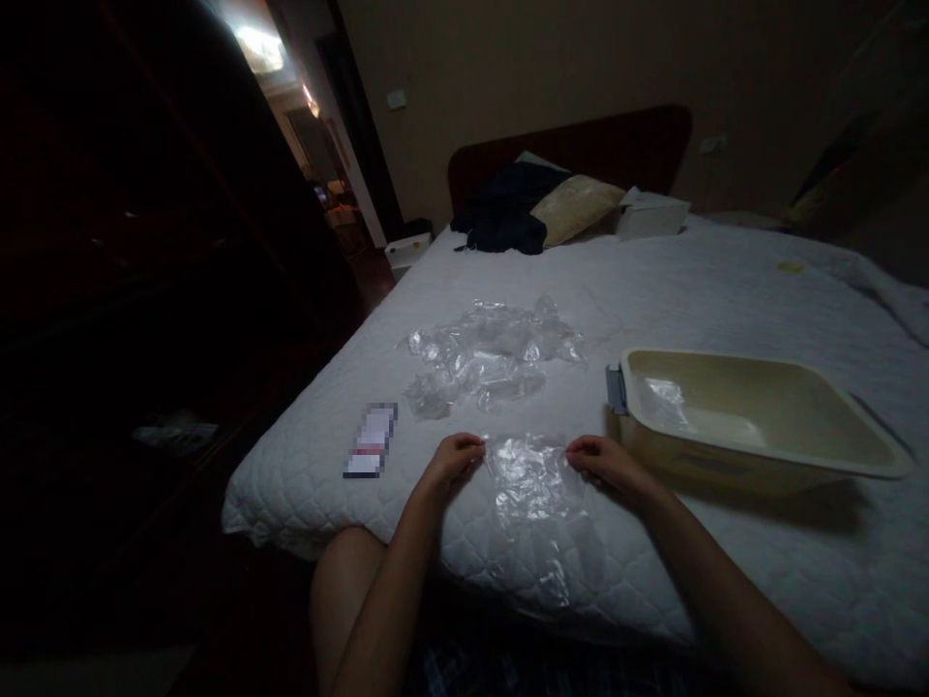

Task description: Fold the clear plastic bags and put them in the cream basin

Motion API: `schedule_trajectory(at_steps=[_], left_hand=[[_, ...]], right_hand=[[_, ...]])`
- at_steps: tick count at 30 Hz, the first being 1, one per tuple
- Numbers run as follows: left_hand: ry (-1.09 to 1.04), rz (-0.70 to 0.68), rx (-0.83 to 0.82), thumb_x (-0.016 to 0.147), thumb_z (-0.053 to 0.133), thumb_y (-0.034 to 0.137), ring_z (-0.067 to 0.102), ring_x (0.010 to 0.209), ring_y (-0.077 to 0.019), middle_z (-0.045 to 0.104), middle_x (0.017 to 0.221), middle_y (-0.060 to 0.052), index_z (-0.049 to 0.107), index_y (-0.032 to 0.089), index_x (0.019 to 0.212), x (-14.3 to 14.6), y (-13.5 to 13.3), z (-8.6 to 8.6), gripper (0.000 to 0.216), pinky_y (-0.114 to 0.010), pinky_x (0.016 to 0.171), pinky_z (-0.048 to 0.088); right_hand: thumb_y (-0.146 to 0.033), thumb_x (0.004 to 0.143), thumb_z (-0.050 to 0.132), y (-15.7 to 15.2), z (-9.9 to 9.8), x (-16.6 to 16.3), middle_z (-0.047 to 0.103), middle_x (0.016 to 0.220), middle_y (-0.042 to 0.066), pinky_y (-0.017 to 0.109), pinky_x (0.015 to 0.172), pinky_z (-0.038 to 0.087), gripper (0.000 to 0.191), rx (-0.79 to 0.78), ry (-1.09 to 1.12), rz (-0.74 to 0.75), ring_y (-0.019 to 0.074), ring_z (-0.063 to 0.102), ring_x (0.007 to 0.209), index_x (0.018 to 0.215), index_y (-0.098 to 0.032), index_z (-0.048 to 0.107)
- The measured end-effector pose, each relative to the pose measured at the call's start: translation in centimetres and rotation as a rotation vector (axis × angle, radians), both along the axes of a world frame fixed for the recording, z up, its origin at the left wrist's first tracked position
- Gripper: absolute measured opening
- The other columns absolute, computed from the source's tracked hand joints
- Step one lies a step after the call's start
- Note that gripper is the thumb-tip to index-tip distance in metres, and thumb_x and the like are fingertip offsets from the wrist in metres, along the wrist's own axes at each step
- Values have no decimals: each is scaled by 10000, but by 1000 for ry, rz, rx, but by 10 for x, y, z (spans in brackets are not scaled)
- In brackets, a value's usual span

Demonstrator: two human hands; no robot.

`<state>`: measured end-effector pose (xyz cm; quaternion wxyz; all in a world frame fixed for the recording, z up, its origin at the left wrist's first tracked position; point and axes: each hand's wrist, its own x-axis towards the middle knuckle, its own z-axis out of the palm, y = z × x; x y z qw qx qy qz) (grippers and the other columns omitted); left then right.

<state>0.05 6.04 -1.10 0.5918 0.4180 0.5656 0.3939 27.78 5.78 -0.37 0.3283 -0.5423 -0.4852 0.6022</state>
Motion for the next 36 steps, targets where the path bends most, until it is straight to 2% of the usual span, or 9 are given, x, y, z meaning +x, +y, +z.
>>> schedule_trajectory(at_steps=[6, 14, 22, 28, 31, 36], left_hand=[[-107, -24, 60, 573, 716, 283, 435, 434, -14, 535, 670, 22, 587, 144, 886, -2, -4, 0, 367, -130, 368, 271], [-147, 72, 85, 508, 706, 163, 477, 474, -40, 544, 652, 34, 576, 135, 833, 6, -4, -5, 351, -153, 436, 330], [-115, 77, 190, 520, 694, 194, 501, 541, -72, 573, 633, 9, 601, 127, 728, 11, -13, -6, 237, -171, 492, 346], [-29, 74, 210, 531, 695, 201, 445, 506, -48, 568, 687, 8, 601, 139, 873, 11, -22, -3, 360, -161, 466, 323], [33, 98, 269, 548, 682, 192, 425, 518, -41, 561, 721, 6, 598, 144, 914, 11, -23, -8, 378, -154, 468, 310], [135, 35, 363, 577, 654, 161, 421, 558, -44, 564, 876, -17, 561, 172, 1035, 12, -22, -15, 467, -164, 497, 324]], right_hand=[[-439, 625, 640, 5, -6, -2, 458, 477, -59, 186, 365, 219, 321, 66, 26, -26, 51, 364, 381, 761, -159, 557], [-374, 567, 691, 0, -5, -5, 511, 574, -34, 201, 408, 263, 324, 125, 69, -58, 63, 400, 444, 770, -156, 564], [-357, 599, 649, -6, -3, -7, 487, 531, -39, 208, 419, 279, 232, 254, 25, -103, 75, 398, 451, 682, -163, 553], [-355, 630, 629, -7, -8, -3, 482, 540, -38, 205, 419, 277, 223, 278, 24, -96, 78, 404, 455, 707, -167, 540], [-325, 640, 617, -8, -9, -2, 521, 571, -22, 208, 427, 290, 196, 295, -5, -89, 83, 420, 466, 730, -163, 553], [-258, 635, 585, -8, -8, -3, 551, 600, -14, 216, 450, 316, 146, 356, -56, -117, 98, 450, 494, 748, -167, 568]])
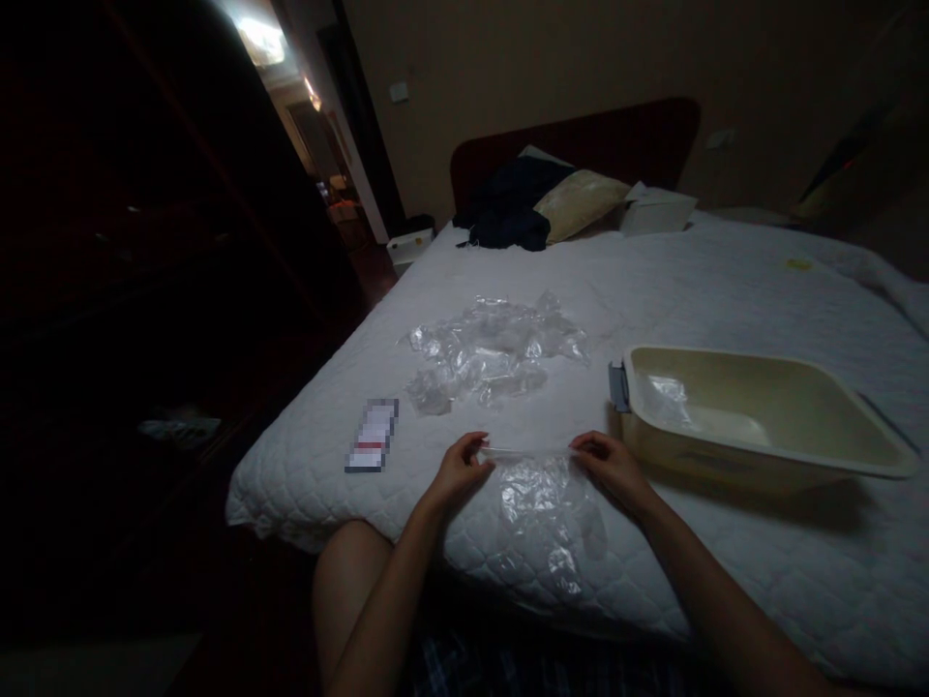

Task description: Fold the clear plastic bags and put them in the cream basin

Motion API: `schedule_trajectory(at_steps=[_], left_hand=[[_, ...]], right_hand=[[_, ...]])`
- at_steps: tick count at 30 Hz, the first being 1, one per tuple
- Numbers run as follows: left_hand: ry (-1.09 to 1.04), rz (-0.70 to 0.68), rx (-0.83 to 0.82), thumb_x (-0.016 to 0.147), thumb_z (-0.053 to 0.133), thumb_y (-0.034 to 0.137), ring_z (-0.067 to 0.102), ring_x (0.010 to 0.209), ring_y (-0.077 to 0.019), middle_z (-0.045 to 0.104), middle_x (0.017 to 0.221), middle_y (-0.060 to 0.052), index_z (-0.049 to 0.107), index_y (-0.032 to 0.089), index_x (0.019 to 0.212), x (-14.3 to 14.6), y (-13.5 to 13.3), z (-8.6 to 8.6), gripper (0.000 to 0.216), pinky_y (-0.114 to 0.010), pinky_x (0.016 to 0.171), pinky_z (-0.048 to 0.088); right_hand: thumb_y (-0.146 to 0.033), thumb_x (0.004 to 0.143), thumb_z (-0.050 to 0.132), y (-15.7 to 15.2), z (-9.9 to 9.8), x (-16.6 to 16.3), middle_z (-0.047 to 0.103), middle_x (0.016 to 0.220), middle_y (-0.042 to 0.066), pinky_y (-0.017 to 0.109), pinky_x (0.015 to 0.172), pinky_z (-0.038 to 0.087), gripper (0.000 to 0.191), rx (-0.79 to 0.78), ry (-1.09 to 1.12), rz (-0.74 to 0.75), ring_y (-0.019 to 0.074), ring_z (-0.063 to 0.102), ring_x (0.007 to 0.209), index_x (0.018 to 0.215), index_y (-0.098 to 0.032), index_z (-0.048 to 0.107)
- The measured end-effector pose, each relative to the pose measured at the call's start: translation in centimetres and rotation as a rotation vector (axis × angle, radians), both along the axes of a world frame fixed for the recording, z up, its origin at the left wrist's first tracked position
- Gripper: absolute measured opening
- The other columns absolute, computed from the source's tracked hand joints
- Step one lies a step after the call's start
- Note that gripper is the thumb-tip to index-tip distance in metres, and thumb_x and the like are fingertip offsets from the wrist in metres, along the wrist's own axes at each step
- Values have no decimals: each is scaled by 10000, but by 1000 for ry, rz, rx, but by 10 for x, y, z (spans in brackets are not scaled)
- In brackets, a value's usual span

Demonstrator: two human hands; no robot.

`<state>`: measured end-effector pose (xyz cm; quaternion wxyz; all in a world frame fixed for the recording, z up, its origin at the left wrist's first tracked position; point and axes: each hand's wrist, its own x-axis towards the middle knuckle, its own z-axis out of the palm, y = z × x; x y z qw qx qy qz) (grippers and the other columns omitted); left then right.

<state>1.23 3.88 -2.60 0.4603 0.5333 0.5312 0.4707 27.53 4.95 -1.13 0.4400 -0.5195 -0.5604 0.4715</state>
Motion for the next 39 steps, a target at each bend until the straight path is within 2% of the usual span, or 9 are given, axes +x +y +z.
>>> schedule_trajectory(at_steps=[9, 14, 17, 22, 27, 30, 33, 36, 39], left_hand=[[453, -48, 264, 631, 511, 72, 485, 674, -122, 530, 753, 6, 604, 192, 805, 0, -13, 15, 230, -221, 625, 377], [679, -104, 352, 667, 478, 51, 532, 729, -137, 567, 945, -31, 632, 239, 909, -3, -22, 23, 343, -235, 674, 393], [803, -137, 426, 722, 485, 100, 541, 738, -152, 591, 929, -53, 613, 256, 990, -7, -23, 24, 335, -250, 686, 405], [984, -256, 429, 742, 460, 79, 550, 898, -198, 577, 1064, -84, 466, 262, 1206, -18, -23, 24, 499, -310, 777, 433], [1031, -229, 502, 792, 384, 64, 479, 1099, -251, 515, 1209, -128, 494, 196, 1174, -25, -29, 31, 419, -427, 901, 389], [1024, -349, 615, 817, 385, 131, 324, 1244, -265, 408, 1318, -145, 433, 153, 1229, -14, -38, 41, 416, -464, 988, 301], [1097, -474, 632, 833, 405, 283, 174, 1306, -262, 267, 1395, -159, 305, 102, 1311, 2, -45, 48, 521, -464, 1043, 202], [1143, -558, 577, 845, 367, 411, 155, 1312, -246, 266, 1397, -146, 264, 117, 1333, 9, -47, 44, 578, -454, 1058, 152], [1164, -576, 527, 846, 346, 450, 177, 1307, -237, 274, 1395, -130, 254, 153, 1340, 5, -48, 35, 583, -460, 1057, 133]], right_hand=[[-179, 669, 513, -9, 3, 6, 583, 764, 32, 284, 629, 432, 74, 274, -197, 56, 172, 553, 711, 711, -195, 572], [-177, 723, 484, -15, 8, 15, 578, 866, 72, 322, 664, 449, 121, 400, -365, 147, 204, 546, 809, 692, -202, 598], [-189, 760, 468, -17, 8, 18, 577, 887, 77, 335, 697, 450, 156, 437, -462, 177, 201, 547, 812, 732, -202, 621], [-185, 785, 446, -20, 6, 19, 587, 910, 78, 352, 753, 444, 197, 502, -612, 228, 203, 549, 845, 781, -203, 642], [-198, 818, 414, -23, 12, 17, 605, 966, 114, 378, 769, 446, 246, 597, -793, 194, 225, 559, 881, 913, -181, 640], [-235, 847, 383, -27, 23, 1, 603, 1058, 149, 422, 828, 425, 317, 696, -886, 197, 254, 547, 968, 1081, -159, 583], [-337, 863, 368, -33, 31, -26, 466, 1277, 150, 446, 961, 327, 452, 758, -936, 357, 262, 418, 1170, 1263, -136, 426], [-466, 847, 352, -37, 27, -42, 347, 1361, 150, 473, 1018, 232, 593, 743, -975, 505, 267, 309, 1253, 1330, -124, 316], [-504, 842, 333, -37, 17, -38, 344, 1361, 144, 475, 1033, 192, 613, 693, -1002, 552, 266, 294, 1261, 1334, -137, 312]])
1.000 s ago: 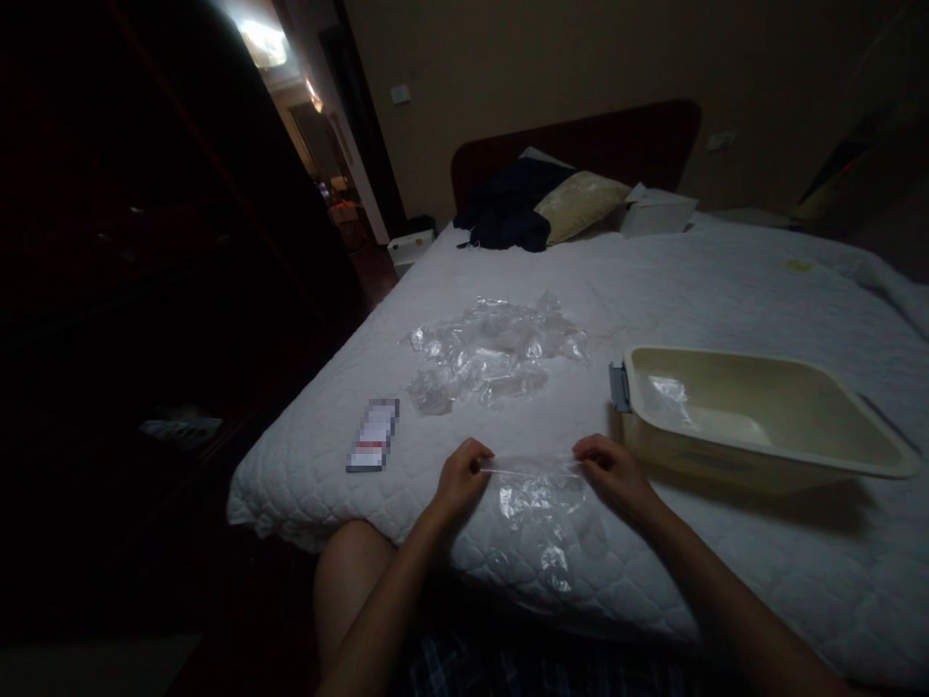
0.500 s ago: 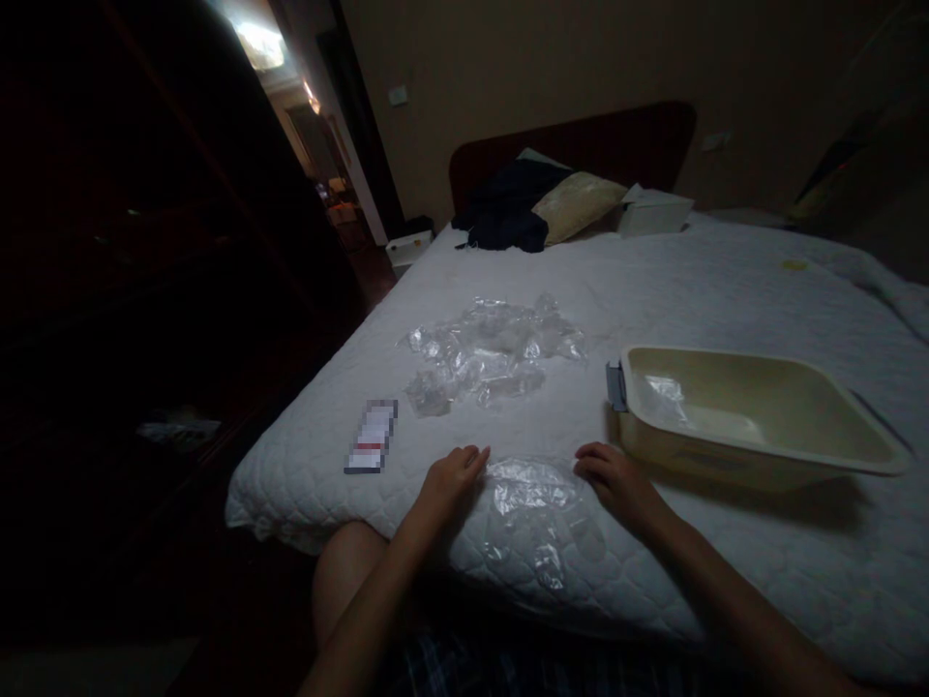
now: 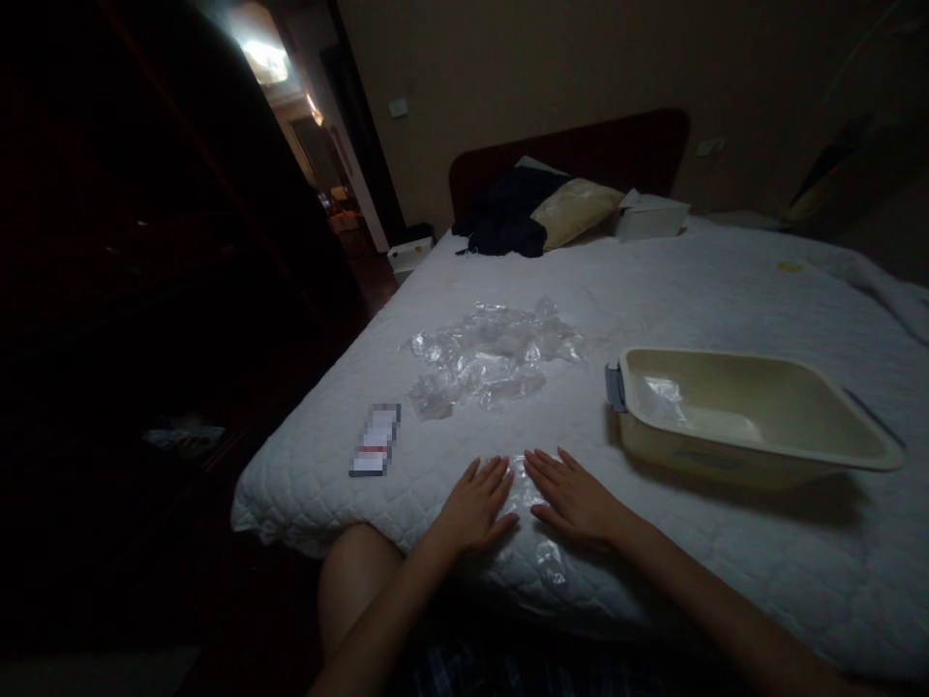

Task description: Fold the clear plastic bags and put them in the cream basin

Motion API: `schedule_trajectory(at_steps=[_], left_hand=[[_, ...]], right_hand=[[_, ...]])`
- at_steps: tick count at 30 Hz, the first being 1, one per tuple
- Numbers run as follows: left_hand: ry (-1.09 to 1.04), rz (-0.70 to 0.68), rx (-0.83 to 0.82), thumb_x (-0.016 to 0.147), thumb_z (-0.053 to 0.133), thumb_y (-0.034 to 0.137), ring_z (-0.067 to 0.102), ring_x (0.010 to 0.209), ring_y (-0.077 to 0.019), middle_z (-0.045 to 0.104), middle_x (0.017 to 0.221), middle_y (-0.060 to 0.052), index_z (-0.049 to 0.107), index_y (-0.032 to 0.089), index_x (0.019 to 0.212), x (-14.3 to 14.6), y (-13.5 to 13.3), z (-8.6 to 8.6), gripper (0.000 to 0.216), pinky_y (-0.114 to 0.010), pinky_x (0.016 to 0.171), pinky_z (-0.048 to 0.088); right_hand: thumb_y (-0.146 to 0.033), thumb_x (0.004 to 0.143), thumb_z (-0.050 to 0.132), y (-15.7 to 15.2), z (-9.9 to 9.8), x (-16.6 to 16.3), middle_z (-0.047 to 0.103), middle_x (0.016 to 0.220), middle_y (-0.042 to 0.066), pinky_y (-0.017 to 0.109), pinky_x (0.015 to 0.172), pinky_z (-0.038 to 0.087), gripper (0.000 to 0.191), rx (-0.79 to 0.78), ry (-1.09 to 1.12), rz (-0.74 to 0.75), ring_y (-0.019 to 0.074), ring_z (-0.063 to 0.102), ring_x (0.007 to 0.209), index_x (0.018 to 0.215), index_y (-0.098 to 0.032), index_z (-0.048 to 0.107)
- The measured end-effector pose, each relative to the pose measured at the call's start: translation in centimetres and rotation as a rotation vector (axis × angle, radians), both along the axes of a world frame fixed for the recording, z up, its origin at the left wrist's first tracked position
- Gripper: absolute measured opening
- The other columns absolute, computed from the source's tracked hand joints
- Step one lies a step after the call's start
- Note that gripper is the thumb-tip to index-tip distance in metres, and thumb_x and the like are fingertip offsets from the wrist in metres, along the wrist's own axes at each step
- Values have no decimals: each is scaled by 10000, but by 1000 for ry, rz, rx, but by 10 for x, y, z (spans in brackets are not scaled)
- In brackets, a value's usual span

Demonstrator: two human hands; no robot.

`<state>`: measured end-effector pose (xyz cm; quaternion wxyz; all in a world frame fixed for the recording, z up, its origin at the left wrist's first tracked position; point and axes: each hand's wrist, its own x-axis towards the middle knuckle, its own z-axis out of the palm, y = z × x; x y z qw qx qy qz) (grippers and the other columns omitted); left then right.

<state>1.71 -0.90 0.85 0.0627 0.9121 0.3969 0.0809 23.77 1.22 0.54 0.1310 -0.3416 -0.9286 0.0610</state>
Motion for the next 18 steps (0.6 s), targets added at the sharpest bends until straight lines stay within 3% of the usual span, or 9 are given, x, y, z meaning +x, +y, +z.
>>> schedule_trajectory(at_steps=[9, 18], left_hand=[[11, -1, 0, 845, 346, 467, 119, 1320, -235, 216, 1422, -89, 186, 219, 1361, -10, 1, -12, 595, -480, 1055, 105], [0, 65, 11, 846, 348, 465, 49, 1325, -258, 122, 1443, -107, 156, 199, 1370, -18, 0, -18, 618, -482, 1053, 131]], right_hand=[[-486, 844, 357, -2, -10, 46, 229, 1409, 110, 492, 1036, 176, 634, -26, -21, -3, 265, 235, 1284, 1375, -193, 172], [-484, 847, 349, -3, -19, 56, 207, 1417, 93, 483, 1046, 176, 630, -54, -11, -66, 263, 212, 1292, 1378, -206, 156]])
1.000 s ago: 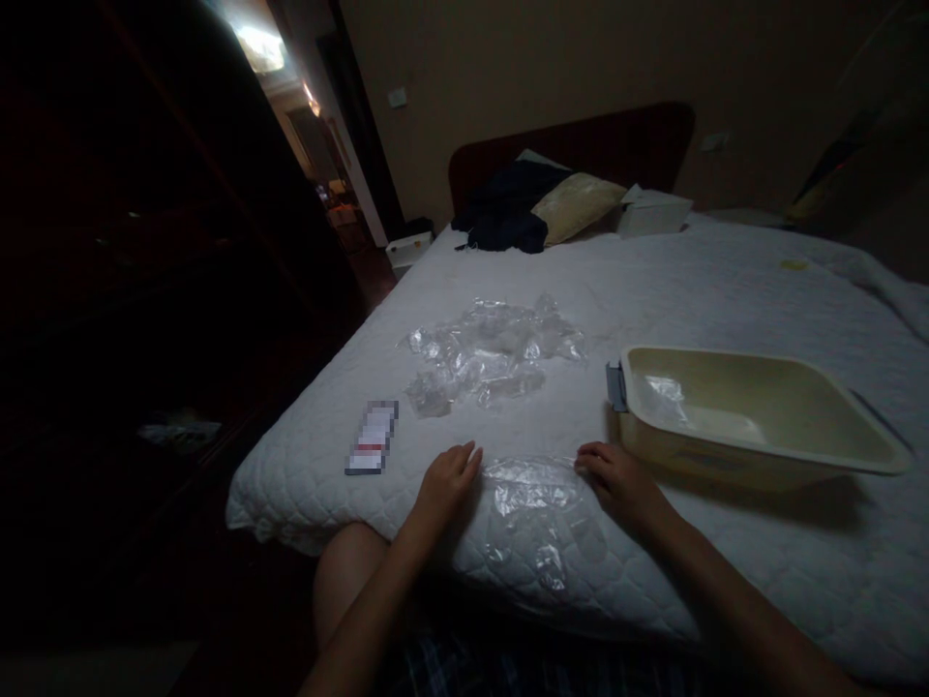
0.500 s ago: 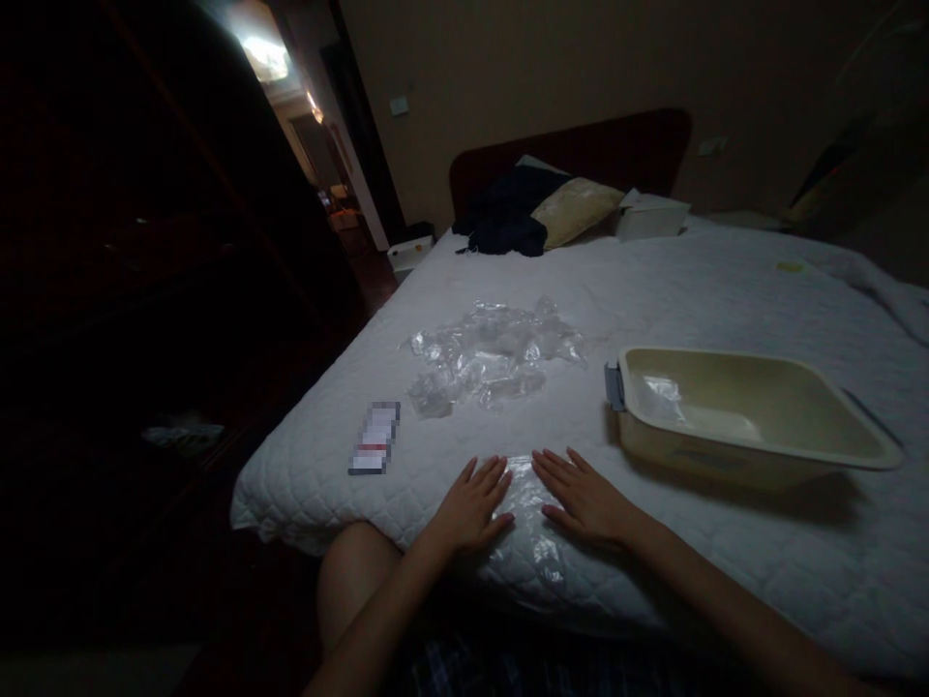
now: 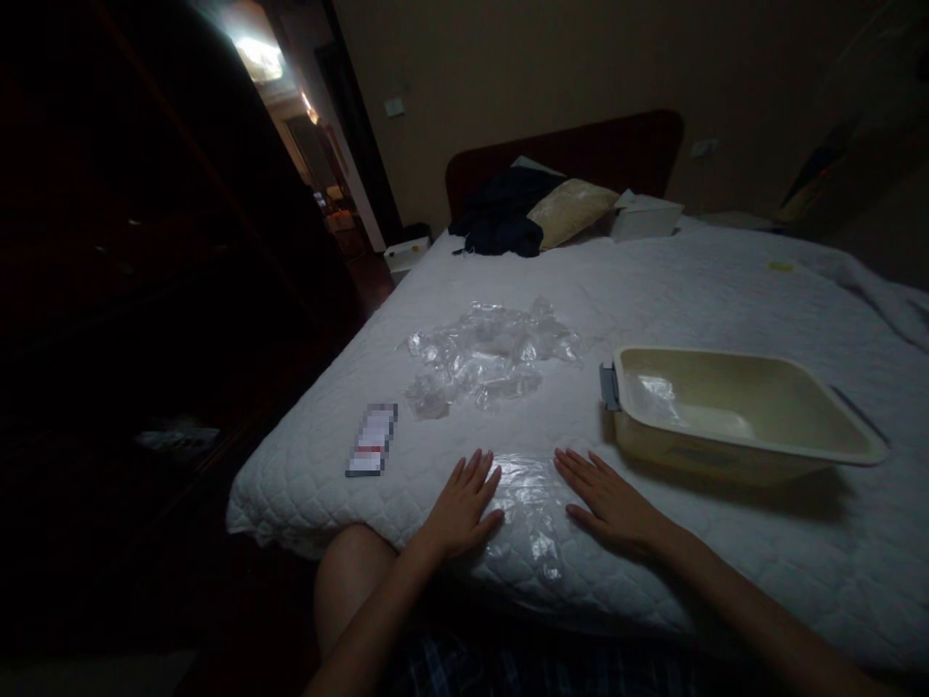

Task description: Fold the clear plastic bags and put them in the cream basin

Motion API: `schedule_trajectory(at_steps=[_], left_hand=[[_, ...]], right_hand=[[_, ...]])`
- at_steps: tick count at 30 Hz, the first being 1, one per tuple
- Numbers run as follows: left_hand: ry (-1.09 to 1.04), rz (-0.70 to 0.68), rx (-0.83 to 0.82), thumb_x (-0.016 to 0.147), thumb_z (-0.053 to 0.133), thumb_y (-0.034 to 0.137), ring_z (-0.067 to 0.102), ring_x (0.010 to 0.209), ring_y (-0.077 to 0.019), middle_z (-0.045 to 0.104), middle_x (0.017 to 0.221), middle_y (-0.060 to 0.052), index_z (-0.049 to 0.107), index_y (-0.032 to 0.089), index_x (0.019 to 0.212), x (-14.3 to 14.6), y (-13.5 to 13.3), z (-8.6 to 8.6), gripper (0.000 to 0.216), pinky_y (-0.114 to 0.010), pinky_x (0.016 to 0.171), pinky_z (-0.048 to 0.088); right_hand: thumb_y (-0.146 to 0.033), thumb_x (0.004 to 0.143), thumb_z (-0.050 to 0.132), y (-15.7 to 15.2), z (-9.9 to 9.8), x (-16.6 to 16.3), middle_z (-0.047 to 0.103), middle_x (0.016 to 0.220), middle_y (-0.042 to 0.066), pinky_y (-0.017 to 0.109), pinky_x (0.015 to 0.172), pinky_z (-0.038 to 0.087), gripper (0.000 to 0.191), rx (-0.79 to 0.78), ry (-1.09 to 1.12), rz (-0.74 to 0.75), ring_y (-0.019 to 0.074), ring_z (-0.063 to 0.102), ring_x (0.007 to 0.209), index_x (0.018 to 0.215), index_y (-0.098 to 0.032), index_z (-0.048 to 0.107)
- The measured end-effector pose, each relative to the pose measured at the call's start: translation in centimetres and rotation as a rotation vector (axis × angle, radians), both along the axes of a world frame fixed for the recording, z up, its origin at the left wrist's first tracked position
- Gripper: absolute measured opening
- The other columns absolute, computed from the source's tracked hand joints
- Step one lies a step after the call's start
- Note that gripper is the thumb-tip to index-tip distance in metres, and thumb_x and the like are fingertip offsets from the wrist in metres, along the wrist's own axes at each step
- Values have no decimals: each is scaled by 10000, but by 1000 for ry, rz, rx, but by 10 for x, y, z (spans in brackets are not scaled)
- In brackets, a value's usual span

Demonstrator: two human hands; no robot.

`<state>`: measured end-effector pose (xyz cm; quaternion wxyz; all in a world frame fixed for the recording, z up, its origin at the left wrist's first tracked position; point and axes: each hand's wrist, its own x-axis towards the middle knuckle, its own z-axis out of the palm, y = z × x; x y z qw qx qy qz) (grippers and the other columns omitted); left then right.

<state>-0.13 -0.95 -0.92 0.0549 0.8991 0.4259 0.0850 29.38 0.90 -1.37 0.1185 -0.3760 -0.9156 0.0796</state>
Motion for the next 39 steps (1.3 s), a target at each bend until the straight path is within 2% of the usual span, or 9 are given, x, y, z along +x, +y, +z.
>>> schedule_trajectory(at_steps=[5, 8, 13, 17, 22, 25, 31, 36, 39], left_hand=[[-34, 35, -28, 871, 318, 407, 121, 1320, -229, 167, 1435, -116, 159, 195, 1367, -9, -1, -3, 563, -468, 1058, 137], [-181, 90, -39, 871, 338, 357, 189, 1304, -223, 211, 1423, -125, 235, 184, 1342, -9, -2, -4, 512, -457, 1051, 175], [-659, 422, -46, 818, 443, 289, 405, 1170, -214, 426, 1269, -132, 403, 164, 1213, 1, 5, -5, 416, -390, 968, 338], [-891, 637, -215, 719, 561, 256, 532, 966, -191, 532, 1076, -106, 484, 145, 1092, 4, 24, -5, 397, -336, 859, 414], [-873, 549, -518, 572, 672, 194, 535, 812, -155, 561, 869, -28, 532, 154, 977, 1, 50, 0, 430, -276, 757, 421], [-794, 550, -590, 524, 691, 174, 496, 690, -128, 513, 724, 21, 548, 155, 903, 2, 56, 6, 406, -247, 651, 405], [-939, 504, -711, 509, 700, 191, 475, 622, -99, 489, 649, 44, 521, 159, 755, 5, 61, 14, 306, -213, 569, 370], [-1138, 516, -719, 488, 684, 119, 493, 613, -84, 507, 666, 52, 518, 168, 874, 5, 66, 17, 424, -208, 589, 383], [-1129, 484, -685, 532, 646, 114, 507, 623, -93, 519, 655, 36, 545, 146, 835, 8, 64, 18, 321, -210, 593, 384]], right_hand=[[-482, 847, 350, 1, 0, 0, 219, 1422, 76, 482, 1052, 160, 604, -67, 49, -30, 257, 211, 1294, 1372, -229, 193], [-453, 859, 341, 7, 1, 1, 278, 1408, 82, 450, 1032, 239, 529, -176, 233, -124, 240, 275, 1273, 1340, -238, 294], [-427, 806, 463, 22, -1, 1, 545, 1146, 117, 378, 864, 433, 413, -318, 717, -426, 219, 545, 1006, 1149, -200, 505], [-416, 714, 569, 35, -5, -4, 612, 879, 93, 351, 710, 464, 342, -389, 720, -512, 214, 578, 789, 930, -154, 604], [-320, 600, 646, 47, 3, -13, 595, 739, 44, 275, 610, 406, 256, -422, 492, -500, 177, 537, 691, 791, -153, 612], [-273, 613, 607, 50, 10, -18, 566, 654, 16, 242, 555, 359, 135, -433, 437, -470, 146, 504, 624, 682, -160, 583], [-302, 673, 550, 51, 17, -27, 509, 573, -22, 224, 496, 329, 131, -496, 739, -451, 116, 452, 542, 654, -179, 507], [-330, 677, 576, 54, 17, -31, 504, 597, -22, 237, 529, 374, 165, -434, 921, -461, 123, 479, 569, 663, -186, 496], [-313, 701, 569, 54, 15, -30, 557, 680, 4, 258, 588, 421, 154, -401, 933, -428, 139, 526, 633, 777, -182, 538]])
